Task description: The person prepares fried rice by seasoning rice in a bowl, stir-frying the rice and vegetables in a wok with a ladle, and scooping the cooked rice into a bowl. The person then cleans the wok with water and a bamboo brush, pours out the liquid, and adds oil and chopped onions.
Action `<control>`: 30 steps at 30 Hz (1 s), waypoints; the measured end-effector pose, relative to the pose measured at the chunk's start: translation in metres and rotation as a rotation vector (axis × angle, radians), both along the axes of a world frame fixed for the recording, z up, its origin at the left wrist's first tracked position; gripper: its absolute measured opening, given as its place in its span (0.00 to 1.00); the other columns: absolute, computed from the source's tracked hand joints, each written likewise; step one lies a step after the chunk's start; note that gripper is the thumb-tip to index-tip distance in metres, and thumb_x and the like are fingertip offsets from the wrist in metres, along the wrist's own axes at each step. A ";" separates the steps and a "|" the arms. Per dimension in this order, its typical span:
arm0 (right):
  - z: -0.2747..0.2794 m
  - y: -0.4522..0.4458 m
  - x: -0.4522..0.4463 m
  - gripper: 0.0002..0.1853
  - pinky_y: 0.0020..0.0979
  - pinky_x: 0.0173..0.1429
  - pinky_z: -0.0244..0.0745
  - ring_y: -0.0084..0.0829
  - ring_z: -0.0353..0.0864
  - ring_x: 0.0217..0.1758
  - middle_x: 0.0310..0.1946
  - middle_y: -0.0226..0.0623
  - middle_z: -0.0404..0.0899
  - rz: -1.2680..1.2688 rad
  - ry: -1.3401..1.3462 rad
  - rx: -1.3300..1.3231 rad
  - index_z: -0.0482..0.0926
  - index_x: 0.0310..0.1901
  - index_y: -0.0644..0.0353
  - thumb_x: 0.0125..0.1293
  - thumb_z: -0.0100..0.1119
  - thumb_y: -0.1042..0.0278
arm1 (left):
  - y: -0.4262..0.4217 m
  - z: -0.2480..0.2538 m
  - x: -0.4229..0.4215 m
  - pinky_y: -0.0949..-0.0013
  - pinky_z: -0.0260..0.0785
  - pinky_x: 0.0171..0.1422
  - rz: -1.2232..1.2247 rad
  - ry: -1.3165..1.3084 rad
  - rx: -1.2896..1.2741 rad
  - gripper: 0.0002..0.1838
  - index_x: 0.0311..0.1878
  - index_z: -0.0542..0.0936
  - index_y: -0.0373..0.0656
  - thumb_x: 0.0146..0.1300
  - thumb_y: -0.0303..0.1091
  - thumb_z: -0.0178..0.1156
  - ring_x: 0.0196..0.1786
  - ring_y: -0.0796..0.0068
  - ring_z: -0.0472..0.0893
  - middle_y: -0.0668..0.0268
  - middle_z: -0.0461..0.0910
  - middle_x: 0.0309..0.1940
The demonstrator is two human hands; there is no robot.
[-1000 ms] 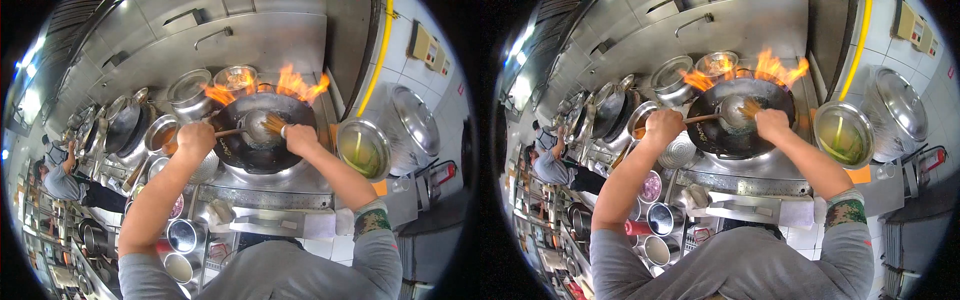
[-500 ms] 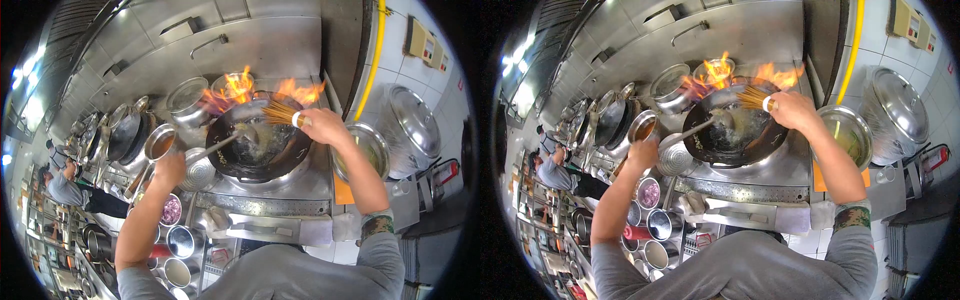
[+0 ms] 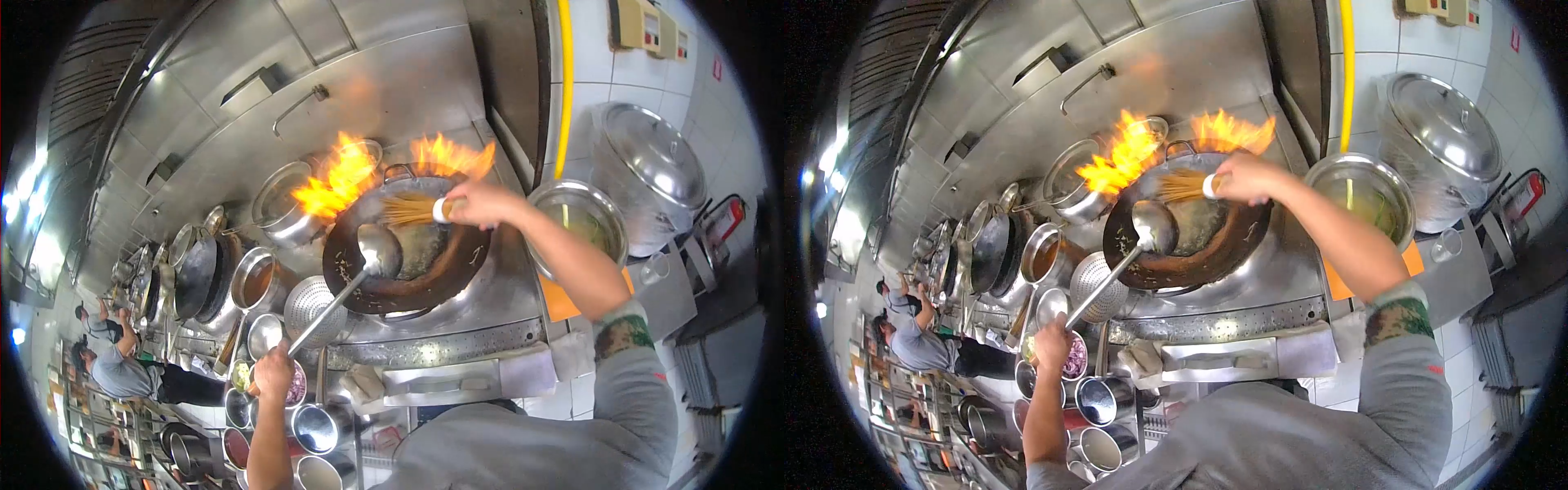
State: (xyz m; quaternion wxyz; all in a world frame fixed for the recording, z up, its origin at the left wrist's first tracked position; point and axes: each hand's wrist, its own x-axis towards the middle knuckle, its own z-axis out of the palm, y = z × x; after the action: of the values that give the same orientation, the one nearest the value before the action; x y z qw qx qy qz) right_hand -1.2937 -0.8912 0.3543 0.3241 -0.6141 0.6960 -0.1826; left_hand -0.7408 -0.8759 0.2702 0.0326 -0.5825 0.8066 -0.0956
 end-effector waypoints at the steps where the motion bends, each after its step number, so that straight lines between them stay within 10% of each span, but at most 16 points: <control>1: 0.009 -0.015 -0.002 0.31 0.31 0.24 0.76 0.27 0.82 0.21 0.25 0.36 0.83 -0.048 0.169 0.066 0.76 0.69 0.50 0.66 0.65 0.50 | 0.000 -0.001 0.003 0.45 0.78 0.40 -0.005 -0.030 -0.017 0.13 0.45 0.75 0.49 0.58 0.32 0.65 0.35 0.47 0.86 0.57 0.84 0.32; 6: 0.020 0.009 0.013 0.31 0.31 0.25 0.75 0.26 0.82 0.24 0.29 0.36 0.83 0.098 -0.167 -0.077 0.73 0.71 0.49 0.66 0.66 0.57 | -0.002 0.004 0.010 0.48 0.78 0.37 -0.017 -0.067 -0.096 0.12 0.43 0.75 0.50 0.57 0.32 0.65 0.33 0.49 0.86 0.59 0.83 0.31; 10: -0.014 -0.037 -0.002 0.31 0.30 0.24 0.75 0.25 0.81 0.23 0.31 0.35 0.83 0.107 0.382 -0.138 0.74 0.71 0.49 0.67 0.65 0.53 | -0.009 0.006 0.014 0.48 0.77 0.36 -0.029 -0.098 -0.131 0.12 0.41 0.74 0.50 0.56 0.31 0.66 0.32 0.49 0.85 0.59 0.82 0.31; 15: 0.001 -0.002 0.004 0.22 0.30 0.20 0.72 0.25 0.80 0.22 0.29 0.35 0.83 0.043 -0.306 0.031 0.80 0.61 0.57 0.69 0.61 0.56 | -0.002 0.002 0.017 0.46 0.75 0.38 -0.013 0.045 -0.124 0.14 0.40 0.74 0.47 0.52 0.30 0.69 0.35 0.46 0.84 0.56 0.83 0.31; 18: -0.024 -0.035 -0.032 0.24 0.27 0.18 0.70 0.24 0.79 0.21 0.30 0.35 0.83 0.012 -0.107 0.270 0.78 0.65 0.55 0.70 0.61 0.57 | -0.006 -0.008 0.022 0.43 0.74 0.41 0.006 0.118 -0.128 0.13 0.41 0.76 0.44 0.54 0.31 0.68 0.37 0.40 0.84 0.49 0.84 0.34; 22: -0.034 0.008 -0.021 0.25 0.25 0.17 0.68 0.23 0.78 0.20 0.30 0.35 0.82 -0.076 -0.786 0.056 0.75 0.66 0.55 0.70 0.61 0.57 | -0.016 -0.015 0.009 0.41 0.74 0.43 0.033 0.233 -0.059 0.13 0.43 0.77 0.41 0.55 0.29 0.67 0.38 0.38 0.83 0.45 0.83 0.33; 26: -0.026 -0.001 -0.036 0.30 0.24 0.16 0.67 0.21 0.78 0.21 0.33 0.37 0.83 -0.123 -0.402 0.143 0.69 0.72 0.54 0.73 0.60 0.54 | -0.028 -0.015 0.001 0.42 0.74 0.43 -0.012 0.257 -0.108 0.13 0.44 0.77 0.40 0.56 0.29 0.67 0.38 0.37 0.83 0.44 0.83 0.32; 30: -0.031 0.032 -0.010 0.30 0.25 0.17 0.69 0.21 0.78 0.22 0.32 0.35 0.83 -0.093 -0.750 0.027 0.68 0.73 0.54 0.72 0.60 0.54 | -0.042 -0.032 -0.013 0.42 0.74 0.45 0.002 0.373 -0.056 0.13 0.44 0.80 0.39 0.60 0.34 0.68 0.39 0.38 0.83 0.45 0.84 0.32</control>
State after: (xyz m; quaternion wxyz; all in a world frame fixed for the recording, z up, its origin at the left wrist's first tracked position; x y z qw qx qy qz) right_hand -1.3039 -0.8592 0.3231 0.5559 -0.4682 0.5583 -0.4002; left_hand -0.7540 -0.9179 0.2380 -0.1334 -0.5917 0.7950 -0.0084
